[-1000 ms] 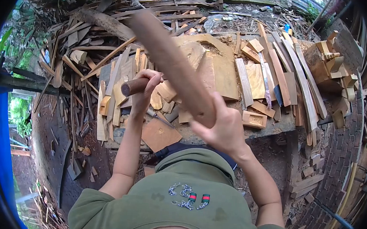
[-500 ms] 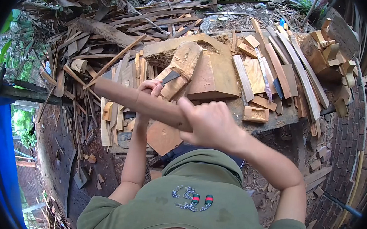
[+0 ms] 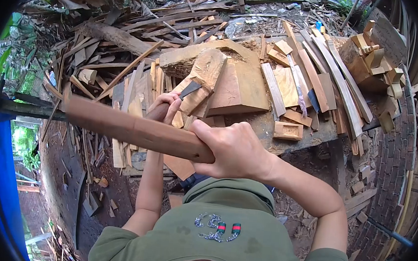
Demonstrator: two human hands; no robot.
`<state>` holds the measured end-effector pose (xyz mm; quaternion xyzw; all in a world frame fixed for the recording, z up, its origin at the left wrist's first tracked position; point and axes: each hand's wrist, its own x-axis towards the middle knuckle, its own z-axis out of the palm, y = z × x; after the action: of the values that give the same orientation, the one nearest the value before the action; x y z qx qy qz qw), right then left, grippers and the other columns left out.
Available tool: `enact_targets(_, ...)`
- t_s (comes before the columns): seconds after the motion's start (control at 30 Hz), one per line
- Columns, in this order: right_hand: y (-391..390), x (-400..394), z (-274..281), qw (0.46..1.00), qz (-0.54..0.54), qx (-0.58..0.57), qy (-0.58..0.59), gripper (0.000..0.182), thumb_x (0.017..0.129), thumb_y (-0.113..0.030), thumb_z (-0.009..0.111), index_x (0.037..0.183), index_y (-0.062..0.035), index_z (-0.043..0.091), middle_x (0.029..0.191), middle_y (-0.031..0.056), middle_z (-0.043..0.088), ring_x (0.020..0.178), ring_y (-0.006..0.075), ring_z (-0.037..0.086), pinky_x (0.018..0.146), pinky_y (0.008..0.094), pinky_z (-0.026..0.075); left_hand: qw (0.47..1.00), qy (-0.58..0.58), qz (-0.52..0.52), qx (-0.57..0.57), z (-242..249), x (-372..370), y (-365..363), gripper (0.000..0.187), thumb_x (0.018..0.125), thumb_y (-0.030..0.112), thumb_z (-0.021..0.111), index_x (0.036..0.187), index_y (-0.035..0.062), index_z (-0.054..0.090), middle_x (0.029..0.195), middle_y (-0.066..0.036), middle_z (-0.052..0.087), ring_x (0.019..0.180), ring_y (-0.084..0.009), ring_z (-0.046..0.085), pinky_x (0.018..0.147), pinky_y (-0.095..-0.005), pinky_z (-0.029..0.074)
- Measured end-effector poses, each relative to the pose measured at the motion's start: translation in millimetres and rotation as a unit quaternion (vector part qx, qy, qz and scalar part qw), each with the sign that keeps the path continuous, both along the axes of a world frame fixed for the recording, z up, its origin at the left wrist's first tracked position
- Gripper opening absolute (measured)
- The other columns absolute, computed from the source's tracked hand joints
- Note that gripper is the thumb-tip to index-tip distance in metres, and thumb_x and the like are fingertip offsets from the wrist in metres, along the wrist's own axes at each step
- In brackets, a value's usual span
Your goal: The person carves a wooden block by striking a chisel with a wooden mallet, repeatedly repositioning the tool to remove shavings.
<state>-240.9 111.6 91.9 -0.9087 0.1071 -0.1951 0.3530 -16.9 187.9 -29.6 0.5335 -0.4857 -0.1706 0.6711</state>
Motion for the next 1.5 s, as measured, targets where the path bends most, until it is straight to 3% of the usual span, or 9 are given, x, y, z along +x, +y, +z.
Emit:
enact_targets(0.1,-12.4,5.5,-14.4,0.985,-0.001,-0.081,0.15,0.045,0.07,-0.029,0.074,0.105,-0.0078,0.055,0.063,0.0125,0.063,0.056,0.0315,0.064,0.051,0.0413,0.049,1.0,0.016,-0.007,-0.001,-12.1,6.2,1.3,0.011,0.088,-0.005,0.066,0.087,0.0034,0.058,0.091,-0.005,0.063,0.099,-0.0181,0.06,0.102,-0.0398,0.044)
enact_targets(0.27,2.0,2.2,13.6,0.998,0.037,-0.041,-0.021,0.036,0.073,-0.026,0.071,0.095,-0.0076,0.05,0.06,0.0136,0.062,0.055,0.0328,0.065,0.048,0.043,0.049,1.0,0.022,0.009,0.021,1.5,2.4,-3.8,0.013,0.087,-0.004,0.067,0.083,0.0033,0.058,0.089,-0.005,0.064,0.098,-0.0201,0.062,0.098,-0.0388,0.046)
enact_targets(0.43,-14.8,11.7,8.2,0.985,0.024,-0.129,0.109,0.036,0.075,-0.027,0.071,0.097,-0.0062,0.052,0.061,0.0118,0.064,0.049,0.0283,0.065,0.046,0.0397,0.05,0.998,0.011,-0.053,-0.033,-10.0,14.8,-8.8,0.015,0.09,-0.008,0.063,0.086,0.0046,0.055,0.09,-0.003,0.061,0.096,-0.016,0.057,0.097,-0.0357,0.044)
enact_targets(0.6,-7.8,11.3,10.4,0.987,0.052,-0.154,-0.016,0.042,0.074,-0.035,0.074,0.097,-0.0053,0.054,0.058,0.0111,0.062,0.047,0.0261,0.063,0.043,0.0391,0.049,0.999,0.042,-0.006,0.033,-1.5,5.9,-6.0,0.016,0.087,-0.008,0.066,0.081,0.004,0.057,0.085,-0.003,0.062,0.093,-0.0177,0.061,0.099,-0.0388,0.046)
enact_targets(0.67,-20.8,18.0,-8.5,0.979,0.011,-0.168,0.117,0.036,0.071,-0.025,0.075,0.096,-0.0079,0.055,0.06,0.0079,0.061,0.05,0.026,0.064,0.045,0.0374,0.049,0.998,0.063,0.012,0.004,-15.9,7.9,-6.8,0.015,0.087,-0.007,0.066,0.081,0.004,0.057,0.086,-0.003,0.062,0.095,-0.0187,0.061,0.099,-0.0384,0.046)
enact_targets(0.87,-9.8,15.4,4.4,0.986,0.044,-0.156,-0.04,0.04,0.071,-0.03,0.077,0.093,-0.0082,0.053,0.058,0.0088,0.061,0.047,0.023,0.063,0.042,0.0353,0.047,0.999,0.036,-0.004,0.035,-2.5,6.0,-6.3,0.014,0.087,-0.006,0.067,0.083,0.004,0.057,0.09,-0.005,0.064,0.098,-0.0197,0.061,0.1,-0.0394,0.046)
enact_targets(1.0,-18.1,24.0,-9.6,0.979,0.002,-0.174,0.104,0.038,0.076,-0.031,0.073,0.095,-0.0069,0.052,0.058,0.0112,0.062,0.053,0.0269,0.066,0.045,0.0379,0.048,0.998,0.058,0.022,0.009,-13.1,10.2,-8.5,0.013,0.088,-0.006,0.065,0.083,0.0037,0.059,0.092,-0.006,0.065,0.099,-0.0197,0.061,0.099,-0.0392,0.046)
enact_targets(1.27,-26.6,1.9,-61.1,0.987,-0.118,0.041,0.102,0.046,0.074,-0.033,0.072,0.102,-0.0039,0.051,0.066,0.0209,0.064,0.063,0.0388,0.066,0.057,0.0479,0.053,0.968,0.2,0.143,0.041,-18.1,-29.3,-14.2,0.015,0.096,0.015,0.066,0.1,0.0065,0.053,0.101,-0.002,0.055,0.099,-0.0136,0.053,0.098,-0.0281,0.039)
enact_targets(1.5,-35.9,-30.7,-90.0,0.942,-0.234,0.186,0.153,0.058,0.074,-0.037,0.076,0.111,0.0006,0.054,0.083,0.0279,0.067,0.082,0.0426,0.068,0.071,0.0482,0.053,0.939,0.337,0.066,0.014,5.1,-1.9,-10.5,0.013,0.097,0.013,0.062,0.093,0.0117,0.05,0.097,-0.005,0.056,0.103,-0.0149,0.057,0.093,-0.0406,0.053)
